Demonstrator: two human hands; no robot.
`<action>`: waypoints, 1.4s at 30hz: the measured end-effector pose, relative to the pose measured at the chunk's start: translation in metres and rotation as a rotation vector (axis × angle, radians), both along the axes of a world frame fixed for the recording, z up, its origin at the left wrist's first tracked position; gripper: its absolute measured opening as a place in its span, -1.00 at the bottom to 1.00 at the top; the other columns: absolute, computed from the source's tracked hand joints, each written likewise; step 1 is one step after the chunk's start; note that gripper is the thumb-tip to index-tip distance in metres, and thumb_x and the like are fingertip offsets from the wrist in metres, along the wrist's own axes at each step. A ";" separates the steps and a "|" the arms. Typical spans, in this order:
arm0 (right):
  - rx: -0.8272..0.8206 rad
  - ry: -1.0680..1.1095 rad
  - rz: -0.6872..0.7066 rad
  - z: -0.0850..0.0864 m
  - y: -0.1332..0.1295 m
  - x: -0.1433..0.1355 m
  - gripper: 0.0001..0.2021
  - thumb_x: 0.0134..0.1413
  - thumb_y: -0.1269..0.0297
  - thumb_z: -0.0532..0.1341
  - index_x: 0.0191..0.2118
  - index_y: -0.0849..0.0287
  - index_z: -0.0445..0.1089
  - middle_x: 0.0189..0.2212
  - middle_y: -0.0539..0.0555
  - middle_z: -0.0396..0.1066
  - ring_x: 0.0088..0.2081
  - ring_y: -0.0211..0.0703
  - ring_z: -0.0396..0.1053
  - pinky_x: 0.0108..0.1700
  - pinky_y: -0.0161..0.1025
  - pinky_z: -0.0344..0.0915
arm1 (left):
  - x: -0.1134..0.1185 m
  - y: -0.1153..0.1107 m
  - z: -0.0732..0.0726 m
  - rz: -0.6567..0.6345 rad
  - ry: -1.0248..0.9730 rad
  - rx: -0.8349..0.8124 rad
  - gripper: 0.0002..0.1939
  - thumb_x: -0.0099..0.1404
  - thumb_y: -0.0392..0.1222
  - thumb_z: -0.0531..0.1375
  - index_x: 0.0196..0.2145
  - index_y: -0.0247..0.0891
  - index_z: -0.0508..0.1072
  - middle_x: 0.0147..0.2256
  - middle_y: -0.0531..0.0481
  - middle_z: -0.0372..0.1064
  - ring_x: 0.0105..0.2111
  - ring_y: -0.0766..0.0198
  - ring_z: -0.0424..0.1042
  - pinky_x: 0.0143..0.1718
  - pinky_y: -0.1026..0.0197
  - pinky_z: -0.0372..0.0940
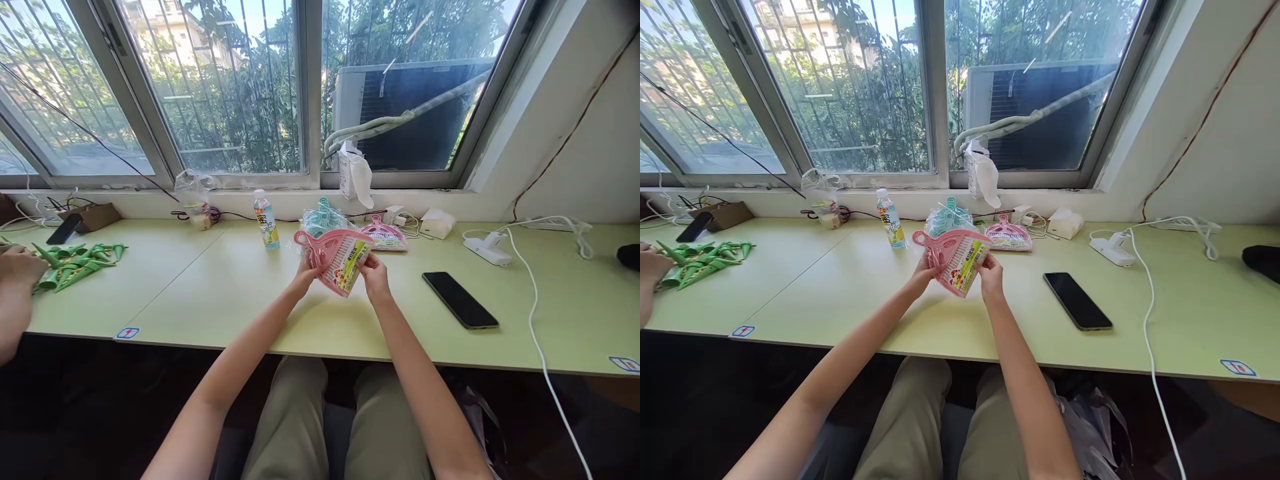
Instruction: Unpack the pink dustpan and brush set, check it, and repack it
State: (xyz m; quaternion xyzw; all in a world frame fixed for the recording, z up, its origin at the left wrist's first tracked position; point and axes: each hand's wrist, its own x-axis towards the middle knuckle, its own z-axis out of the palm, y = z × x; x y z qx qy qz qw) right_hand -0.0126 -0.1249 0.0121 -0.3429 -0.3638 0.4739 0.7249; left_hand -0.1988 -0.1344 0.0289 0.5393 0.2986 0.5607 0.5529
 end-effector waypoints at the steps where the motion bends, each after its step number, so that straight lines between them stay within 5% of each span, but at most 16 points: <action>1: -0.003 -0.004 -0.003 0.001 -0.001 -0.001 -0.56 -0.52 0.38 0.39 -0.28 0.17 0.46 -0.27 0.08 0.53 -0.15 -0.01 0.43 0.00 -0.02 0.35 | 0.000 0.000 0.000 0.009 0.001 0.006 -0.23 -0.07 -0.15 0.43 0.08 -0.15 0.23 0.01 -0.13 0.38 0.02 -0.02 0.38 -0.04 -0.06 0.34; 9: -0.107 -0.024 0.168 0.012 -0.010 -0.003 -0.60 -0.37 0.35 0.38 -0.25 0.14 0.38 -0.39 0.03 0.52 -0.31 -0.11 0.48 -0.24 -0.12 0.47 | -0.008 0.007 -0.002 0.064 0.003 -0.012 -0.17 -0.07 -0.12 0.44 0.12 -0.14 0.18 0.01 -0.14 0.38 -0.01 0.03 0.41 -0.13 0.06 0.39; 16: -0.054 -0.021 0.147 0.009 -0.008 -0.003 -0.60 -0.33 0.32 0.35 -0.23 0.11 0.30 -0.42 -0.03 0.48 -0.40 -0.19 0.45 -0.36 -0.20 0.46 | -0.007 -0.004 0.004 -0.172 0.184 -0.052 -0.14 0.02 0.00 0.39 0.21 -0.13 0.14 0.09 -0.23 0.32 0.01 -0.07 0.39 -0.14 -0.01 0.39; 18: -0.036 0.000 0.114 0.008 -0.007 -0.003 -0.59 -0.32 0.30 0.35 -0.22 0.11 0.29 -0.40 -0.03 0.48 -0.38 -0.20 0.45 -0.35 -0.20 0.46 | -0.003 -0.004 0.002 -0.155 0.204 -0.054 -0.14 0.08 0.06 0.33 0.25 -0.11 0.07 0.13 -0.23 0.28 0.05 -0.06 0.36 -0.07 -0.06 0.35; 20: -0.028 0.017 0.094 0.008 -0.008 -0.004 -0.58 -0.31 0.30 0.35 -0.21 0.11 0.27 -0.38 -0.01 0.48 -0.36 -0.19 0.45 -0.33 -0.19 0.46 | -0.002 -0.003 0.000 0.026 0.200 -0.004 -0.18 0.20 0.12 0.23 0.30 -0.06 -0.04 0.22 -0.20 0.14 0.16 -0.02 0.25 0.06 -0.07 0.25; 23: -0.020 0.015 0.096 0.009 -0.009 -0.006 -0.56 -0.29 0.29 0.35 -0.18 0.10 0.26 -0.36 -0.01 0.48 -0.34 -0.18 0.45 -0.31 -0.18 0.46 | -0.004 -0.004 0.000 0.594 0.310 0.223 -0.18 0.26 0.13 0.14 0.33 -0.11 -0.16 0.30 -0.22 -0.07 0.29 0.04 0.01 0.23 -0.06 0.03; 25: -0.014 -0.001 0.110 0.010 -0.011 -0.008 -0.56 -0.27 0.28 0.34 -0.16 0.10 0.26 -0.36 -0.01 0.48 -0.33 -0.17 0.46 -0.30 -0.17 0.46 | -0.005 -0.008 0.003 0.967 0.438 0.450 -0.19 0.25 0.11 0.17 0.31 -0.18 -0.09 0.30 -0.28 -0.10 0.31 0.01 -0.08 0.27 -0.10 -0.09; 27: -0.018 -0.018 0.122 0.010 -0.012 -0.010 -0.56 -0.26 0.27 0.34 -0.16 0.09 0.25 -0.37 -0.01 0.47 -0.33 -0.16 0.46 -0.29 -0.16 0.46 | -0.005 -0.014 0.008 1.120 0.592 0.652 -0.34 0.27 0.07 0.15 0.24 -0.19 0.10 0.26 -0.27 -0.01 0.28 -0.01 -0.04 0.26 -0.12 -0.08; 30: -0.041 -0.061 0.163 0.009 -0.012 -0.014 -0.53 -0.28 0.24 0.35 -0.14 0.09 0.26 -0.36 0.00 0.47 -0.32 -0.15 0.45 -0.29 -0.15 0.45 | 0.000 -0.018 0.016 0.890 0.887 0.787 -0.58 0.34 -0.05 0.10 0.13 -0.11 0.29 0.08 -0.15 0.26 0.12 0.08 0.23 0.13 -0.01 0.16; 34: -0.060 -0.136 0.229 0.006 -0.013 -0.019 -0.40 -0.28 0.19 0.36 -0.01 0.08 0.22 -0.34 0.01 0.48 -0.31 -0.11 0.45 -0.29 -0.14 0.44 | 0.003 -0.012 0.019 0.513 1.131 0.726 -0.56 0.35 -0.17 0.09 0.17 -0.02 0.27 -0.10 -0.05 0.36 -0.09 0.19 0.38 -0.18 0.20 0.35; 38: -0.030 -0.203 0.238 0.002 -0.016 -0.024 -0.11 -0.21 0.19 0.34 0.26 -0.03 -0.10 -0.24 0.04 0.50 -0.31 -0.09 0.46 -0.31 -0.12 0.45 | 0.002 -0.008 0.010 0.375 1.200 0.708 -0.58 0.33 -0.34 0.03 0.10 -0.06 0.37 -0.10 -0.08 0.34 -0.12 0.22 0.41 -0.21 0.21 0.37; 42: 0.048 -0.257 0.260 -0.001 -0.019 -0.027 0.05 -0.14 0.21 0.31 0.34 -0.10 -0.43 -0.14 0.07 0.49 -0.35 -0.14 0.47 -0.29 -0.11 0.46 | 0.003 -0.014 0.008 0.367 1.324 0.693 -0.51 0.30 -0.37 0.02 0.16 -0.13 0.33 -0.04 -0.15 0.32 -0.08 0.18 0.41 -0.18 0.20 0.37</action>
